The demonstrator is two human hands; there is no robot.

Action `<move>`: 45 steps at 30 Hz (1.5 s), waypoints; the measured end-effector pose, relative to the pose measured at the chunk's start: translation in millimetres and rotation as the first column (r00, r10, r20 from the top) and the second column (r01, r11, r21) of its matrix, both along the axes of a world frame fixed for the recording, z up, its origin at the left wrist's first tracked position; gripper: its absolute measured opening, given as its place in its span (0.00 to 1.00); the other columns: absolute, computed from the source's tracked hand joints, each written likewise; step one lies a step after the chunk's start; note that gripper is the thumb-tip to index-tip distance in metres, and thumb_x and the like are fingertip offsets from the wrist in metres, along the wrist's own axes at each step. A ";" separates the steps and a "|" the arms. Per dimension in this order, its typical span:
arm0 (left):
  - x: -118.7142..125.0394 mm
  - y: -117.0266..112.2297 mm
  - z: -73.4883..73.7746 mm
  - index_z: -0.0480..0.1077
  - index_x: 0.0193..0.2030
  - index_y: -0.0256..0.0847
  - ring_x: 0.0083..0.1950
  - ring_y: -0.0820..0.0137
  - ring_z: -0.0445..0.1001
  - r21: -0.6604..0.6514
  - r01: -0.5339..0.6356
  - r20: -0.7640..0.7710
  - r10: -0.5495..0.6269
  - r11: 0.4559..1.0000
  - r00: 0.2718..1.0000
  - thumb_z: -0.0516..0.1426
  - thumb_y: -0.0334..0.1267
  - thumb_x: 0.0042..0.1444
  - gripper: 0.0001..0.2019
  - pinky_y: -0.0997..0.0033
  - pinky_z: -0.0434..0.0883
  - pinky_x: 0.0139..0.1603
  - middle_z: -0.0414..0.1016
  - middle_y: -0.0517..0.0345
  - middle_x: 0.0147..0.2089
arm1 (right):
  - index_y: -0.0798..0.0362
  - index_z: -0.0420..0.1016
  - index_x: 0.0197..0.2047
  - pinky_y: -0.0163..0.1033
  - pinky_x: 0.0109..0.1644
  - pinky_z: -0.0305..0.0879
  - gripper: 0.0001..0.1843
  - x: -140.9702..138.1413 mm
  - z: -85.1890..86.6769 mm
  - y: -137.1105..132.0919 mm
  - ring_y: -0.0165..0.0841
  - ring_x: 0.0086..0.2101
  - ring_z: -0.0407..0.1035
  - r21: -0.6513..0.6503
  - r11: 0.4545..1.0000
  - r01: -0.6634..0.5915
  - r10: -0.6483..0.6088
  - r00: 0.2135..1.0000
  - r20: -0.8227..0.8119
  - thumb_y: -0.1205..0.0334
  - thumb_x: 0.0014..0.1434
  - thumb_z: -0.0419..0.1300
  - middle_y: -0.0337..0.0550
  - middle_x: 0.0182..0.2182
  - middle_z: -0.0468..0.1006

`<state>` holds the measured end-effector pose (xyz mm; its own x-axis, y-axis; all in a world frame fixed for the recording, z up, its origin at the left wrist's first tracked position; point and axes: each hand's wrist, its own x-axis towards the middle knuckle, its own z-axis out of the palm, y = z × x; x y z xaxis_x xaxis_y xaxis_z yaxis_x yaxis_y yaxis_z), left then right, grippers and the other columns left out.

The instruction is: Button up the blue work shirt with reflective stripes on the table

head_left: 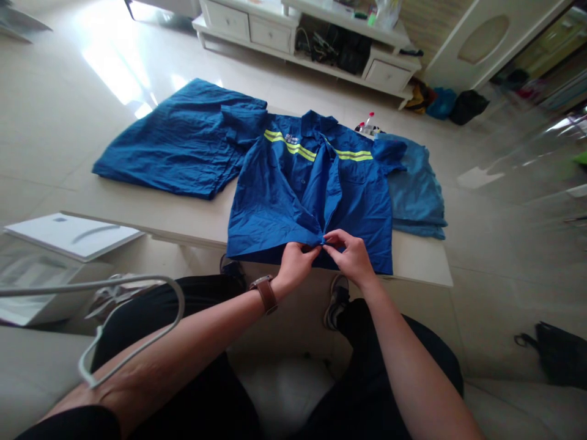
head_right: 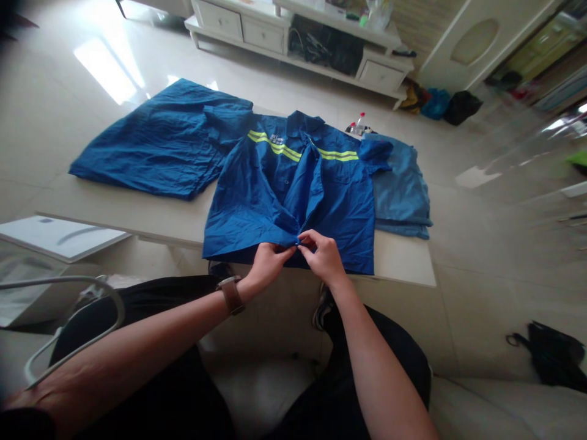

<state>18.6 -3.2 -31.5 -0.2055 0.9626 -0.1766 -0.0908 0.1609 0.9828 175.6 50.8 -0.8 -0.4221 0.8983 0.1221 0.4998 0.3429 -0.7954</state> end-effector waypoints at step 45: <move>-1.0 14.1 10.1 0.79 0.33 0.37 0.32 0.67 0.76 0.041 0.025 0.033 -0.026 0.999 0.999 0.63 0.39 0.55 0.07 0.70 0.70 0.36 0.81 0.54 0.32 | 0.48 0.68 0.28 0.42 0.41 0.69 0.06 -10.1 -0.7 -7.2 0.38 0.34 0.74 0.021 0.983 0.181 -0.181 0.983 -0.021 0.63 0.57 0.58 0.44 0.35 0.82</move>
<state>17.7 10.9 -21.4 -0.1752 0.9740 -0.1435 -0.1206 0.1234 0.9850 165.6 43.7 -1.5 -0.2503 0.9565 0.1497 0.5404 0.2663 -0.7981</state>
